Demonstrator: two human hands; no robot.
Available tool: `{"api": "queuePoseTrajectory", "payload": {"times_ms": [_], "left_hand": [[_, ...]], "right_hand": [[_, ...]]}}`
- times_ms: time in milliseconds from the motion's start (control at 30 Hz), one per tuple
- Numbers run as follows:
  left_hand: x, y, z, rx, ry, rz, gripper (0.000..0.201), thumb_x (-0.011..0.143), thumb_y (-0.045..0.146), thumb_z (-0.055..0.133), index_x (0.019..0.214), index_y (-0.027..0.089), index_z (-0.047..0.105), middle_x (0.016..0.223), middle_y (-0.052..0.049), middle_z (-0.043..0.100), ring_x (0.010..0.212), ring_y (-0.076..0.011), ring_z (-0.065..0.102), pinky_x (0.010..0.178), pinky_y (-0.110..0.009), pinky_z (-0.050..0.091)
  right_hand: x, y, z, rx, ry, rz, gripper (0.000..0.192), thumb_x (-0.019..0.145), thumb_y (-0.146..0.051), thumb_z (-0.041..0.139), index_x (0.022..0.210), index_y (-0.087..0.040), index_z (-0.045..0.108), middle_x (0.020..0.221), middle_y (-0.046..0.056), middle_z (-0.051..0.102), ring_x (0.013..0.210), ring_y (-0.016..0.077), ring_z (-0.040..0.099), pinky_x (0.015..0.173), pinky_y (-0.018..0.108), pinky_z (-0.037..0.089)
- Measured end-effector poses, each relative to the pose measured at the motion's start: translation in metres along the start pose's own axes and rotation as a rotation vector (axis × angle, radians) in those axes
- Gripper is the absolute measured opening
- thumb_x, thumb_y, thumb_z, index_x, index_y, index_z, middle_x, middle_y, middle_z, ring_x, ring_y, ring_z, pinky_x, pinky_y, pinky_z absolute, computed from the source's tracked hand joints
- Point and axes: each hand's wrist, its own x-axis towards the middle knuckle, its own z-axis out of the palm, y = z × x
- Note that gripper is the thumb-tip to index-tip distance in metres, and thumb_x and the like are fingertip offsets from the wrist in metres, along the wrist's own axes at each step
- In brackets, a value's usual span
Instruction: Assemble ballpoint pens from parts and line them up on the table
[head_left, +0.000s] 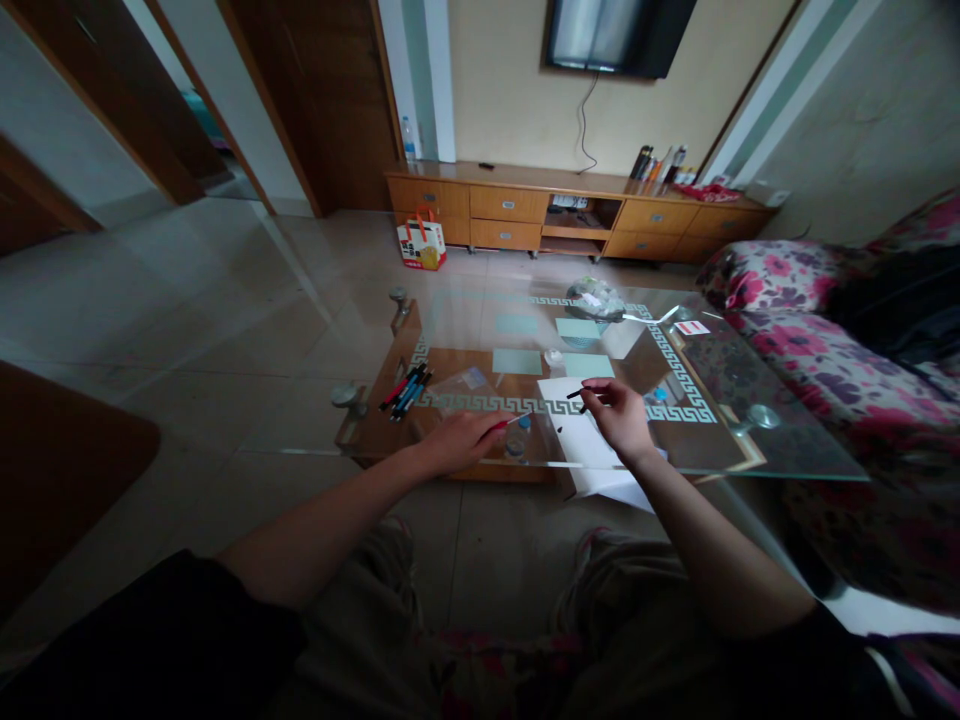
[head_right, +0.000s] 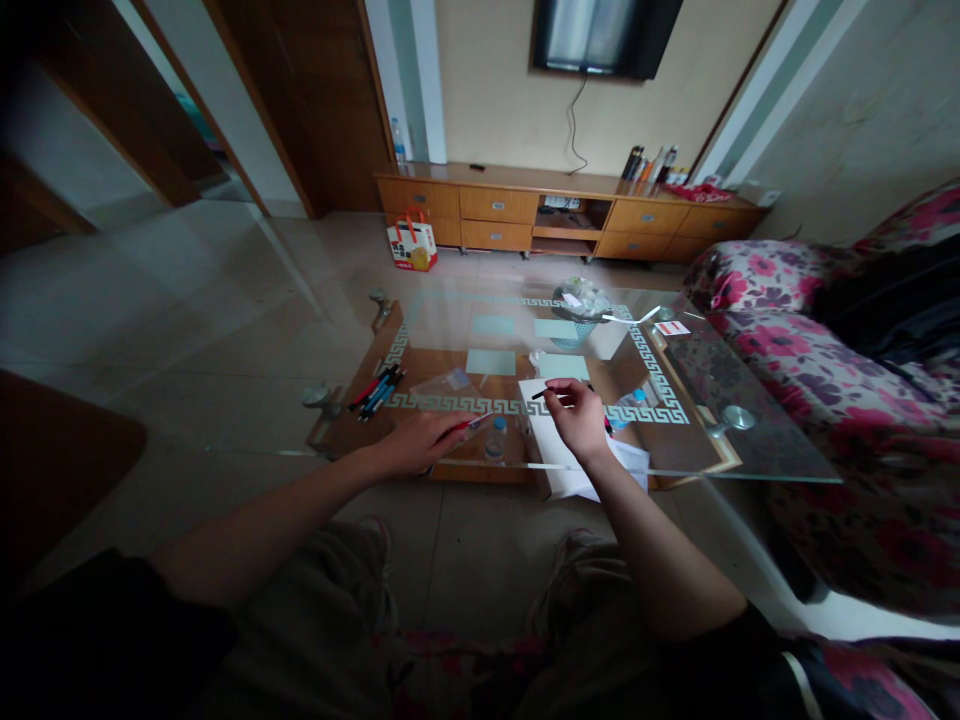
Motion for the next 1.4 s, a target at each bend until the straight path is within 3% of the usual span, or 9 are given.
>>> {"api": "queuePoseTrajectory", "payload": {"times_ms": [100,200,400,567,1233,1400], "left_hand": [[0.000,0.000,0.000,-0.009,0.001,0.012,0.038,0.102,0.036,0.040,0.136,0.026,0.053,0.118,-0.006,0.070,0.101,-0.0204,0.067,0.085,-0.031,0.049],[0.000,0.001,-0.001,-0.004,0.005,0.006,0.038,0.102,0.036,0.041,0.136,0.026,0.053,0.119,-0.007,0.069,0.101,-0.0204,0.067,0.085,-0.031,0.050],[-0.001,0.001,-0.001,-0.002,0.007,0.008,0.037,0.102,0.035,0.039,0.135,0.026,0.053,0.121,-0.006,0.069,0.103,-0.0205,0.066,0.087,-0.031,0.049],[-0.001,0.000,-0.001,-0.009,-0.003,0.009,0.037,0.102,0.036,0.039,0.135,0.025,0.053,0.120,-0.006,0.069,0.103,-0.0205,0.066,0.088,-0.032,0.049],[-0.001,0.002,-0.003,-0.038,-0.013,0.012,0.037,0.102,0.035,0.041,0.135,0.026,0.054,0.120,-0.006,0.069,0.102,-0.0203,0.067,0.088,-0.032,0.049],[-0.001,0.003,-0.003,-0.027,-0.004,0.015,0.036,0.102,0.035,0.040,0.134,0.026,0.054,0.120,-0.006,0.069,0.101,-0.0199,0.067,0.088,-0.031,0.050]], "right_hand": [[0.005,0.010,-0.009,-0.294,-0.011,-0.119,0.023,0.081,-0.034,0.066,0.099,-0.020,0.070,0.089,0.005,0.074,0.071,0.0187,0.066,0.070,0.033,0.049],[0.006,0.015,-0.012,-0.446,-0.061,-0.177,0.019,0.084,-0.032,0.062,0.097,-0.021,0.071,0.089,0.005,0.074,0.070,0.0195,0.066,0.070,0.033,0.049],[0.007,0.026,-0.009,-0.582,-0.106,-0.317,0.020,0.087,-0.029,0.058,0.095,-0.021,0.074,0.103,0.010,0.068,0.088,0.0239,0.064,0.084,0.038,0.050],[0.009,0.036,-0.006,-0.680,-0.107,-0.319,0.018,0.086,-0.030,0.061,0.093,-0.024,0.076,0.108,0.011,0.063,0.103,0.0286,0.057,0.095,0.044,0.045],[0.009,0.042,-0.004,-0.657,-0.099,-0.343,0.021,0.085,-0.032,0.062,0.100,-0.023,0.073,0.110,0.012,0.059,0.104,0.0306,0.055,0.096,0.049,0.044],[0.005,0.025,-0.001,-0.558,-0.065,-0.399,0.020,0.087,-0.029,0.060,0.100,-0.020,0.071,0.108,0.013,0.059,0.105,0.0296,0.056,0.098,0.047,0.045]]}}
